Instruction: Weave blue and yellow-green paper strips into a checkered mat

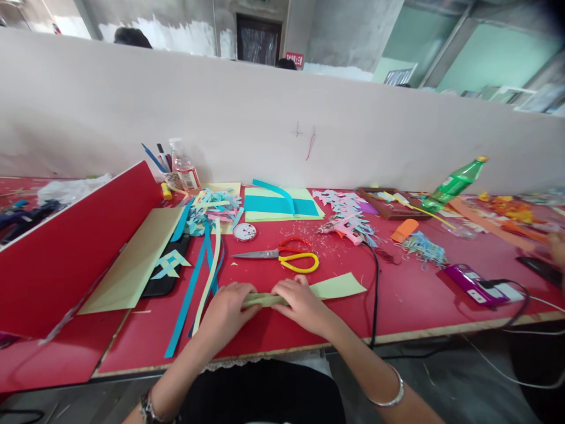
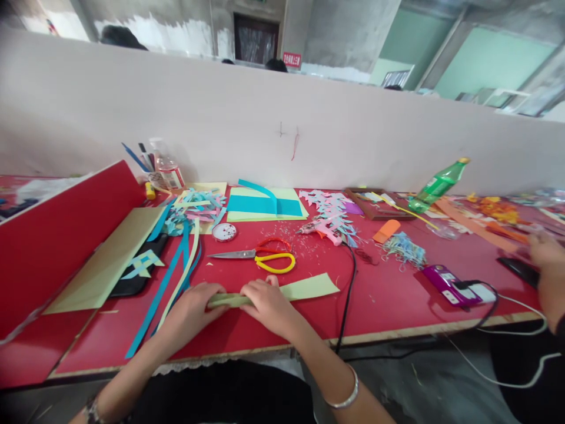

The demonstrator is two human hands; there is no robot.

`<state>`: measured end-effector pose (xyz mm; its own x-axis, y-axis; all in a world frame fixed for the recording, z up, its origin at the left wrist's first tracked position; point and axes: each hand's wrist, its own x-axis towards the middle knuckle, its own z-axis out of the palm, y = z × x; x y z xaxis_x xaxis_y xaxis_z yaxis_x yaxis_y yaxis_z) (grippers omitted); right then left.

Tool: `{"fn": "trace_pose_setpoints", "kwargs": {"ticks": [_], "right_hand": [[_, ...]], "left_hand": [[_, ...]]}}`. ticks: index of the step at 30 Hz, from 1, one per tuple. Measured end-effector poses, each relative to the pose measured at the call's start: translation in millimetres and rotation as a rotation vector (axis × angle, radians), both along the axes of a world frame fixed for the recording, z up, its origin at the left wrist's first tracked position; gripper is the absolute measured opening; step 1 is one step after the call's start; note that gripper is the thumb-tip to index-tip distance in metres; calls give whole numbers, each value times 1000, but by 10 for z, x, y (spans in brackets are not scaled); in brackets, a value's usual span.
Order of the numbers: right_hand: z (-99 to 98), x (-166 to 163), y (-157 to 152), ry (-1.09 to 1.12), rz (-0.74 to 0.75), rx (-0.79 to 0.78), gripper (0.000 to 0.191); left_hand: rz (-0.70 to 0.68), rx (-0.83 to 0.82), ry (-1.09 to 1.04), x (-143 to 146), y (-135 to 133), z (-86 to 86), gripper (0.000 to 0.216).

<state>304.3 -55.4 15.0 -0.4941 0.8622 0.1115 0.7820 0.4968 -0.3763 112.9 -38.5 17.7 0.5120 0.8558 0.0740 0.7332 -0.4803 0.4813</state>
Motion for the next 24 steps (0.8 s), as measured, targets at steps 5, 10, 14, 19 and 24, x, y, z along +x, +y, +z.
{"fn": "trace_pose_setpoints", "kwargs": {"ticks": [5,10,14,19,24], "right_hand": [[241,0,13,173,-42,-41,10],[444,-120,50,262,-55,5,18],[508,-196,112,320,-27,-4,25],[625,-213,143,440,15,-11,22],[730,-228,133,478,1,-23,21]], "left_hand": [[95,-84,-233,-63,72,160,27],[166,-44,-336,-38,55,291,31],[208,3,-365,-26,47,392,30],[206,-27,-470,-58,45,507,31],[252,32,-573,-71,23,572,27]]}}
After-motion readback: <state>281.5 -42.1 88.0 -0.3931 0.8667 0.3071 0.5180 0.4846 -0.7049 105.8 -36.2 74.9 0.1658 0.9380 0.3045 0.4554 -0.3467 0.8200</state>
